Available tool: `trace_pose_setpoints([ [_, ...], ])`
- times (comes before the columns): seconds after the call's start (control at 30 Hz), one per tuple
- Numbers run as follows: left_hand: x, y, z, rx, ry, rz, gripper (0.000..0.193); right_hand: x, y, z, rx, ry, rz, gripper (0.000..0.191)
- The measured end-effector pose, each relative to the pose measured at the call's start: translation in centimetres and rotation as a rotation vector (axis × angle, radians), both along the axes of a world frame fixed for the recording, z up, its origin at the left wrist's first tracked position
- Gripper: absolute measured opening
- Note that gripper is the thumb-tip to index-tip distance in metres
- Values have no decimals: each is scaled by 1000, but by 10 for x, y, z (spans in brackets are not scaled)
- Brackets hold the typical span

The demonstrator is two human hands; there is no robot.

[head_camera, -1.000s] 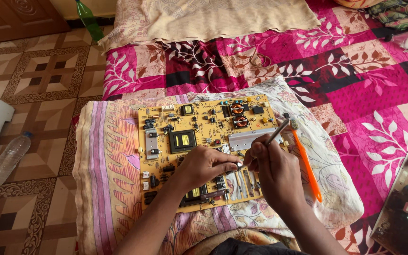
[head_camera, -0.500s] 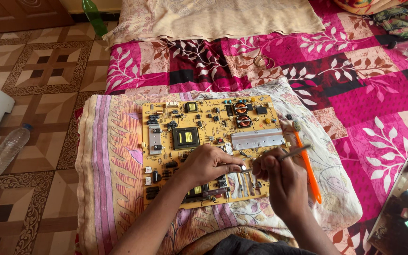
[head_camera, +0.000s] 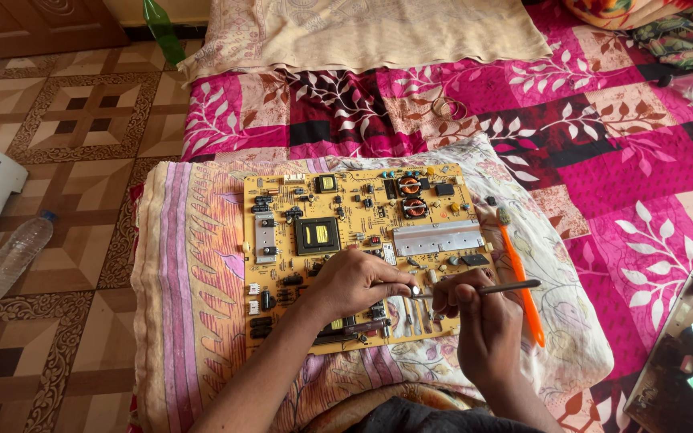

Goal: The person works on a television power supply circuit board laid on a bed, brushing its surface with a toothbrush and prying at components with a screwdriver. They flip the board over to reach the component side, work at the heatsink area, and handle removed parts in their hand.

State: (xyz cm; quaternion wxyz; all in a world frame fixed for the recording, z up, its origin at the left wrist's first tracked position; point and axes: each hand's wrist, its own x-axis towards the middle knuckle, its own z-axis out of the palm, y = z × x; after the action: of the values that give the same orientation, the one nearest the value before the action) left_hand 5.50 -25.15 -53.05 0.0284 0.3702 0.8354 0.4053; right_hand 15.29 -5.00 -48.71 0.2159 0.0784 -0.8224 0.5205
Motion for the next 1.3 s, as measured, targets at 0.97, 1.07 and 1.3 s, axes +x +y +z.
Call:
trace_pose_setpoints([
  [0.97, 2, -1, 0, 25, 2, -34, 22, -3, 18, 9, -153, -104, 32, 33],
  [1.07, 1, 0, -1, -108, -112, -20, 23, 2, 19, -4, -352, -87, 57, 33],
  [1.3, 0, -1, -9, 149, 16, -12, 20, -13, 9, -52, -961, -3, 24, 26],
])
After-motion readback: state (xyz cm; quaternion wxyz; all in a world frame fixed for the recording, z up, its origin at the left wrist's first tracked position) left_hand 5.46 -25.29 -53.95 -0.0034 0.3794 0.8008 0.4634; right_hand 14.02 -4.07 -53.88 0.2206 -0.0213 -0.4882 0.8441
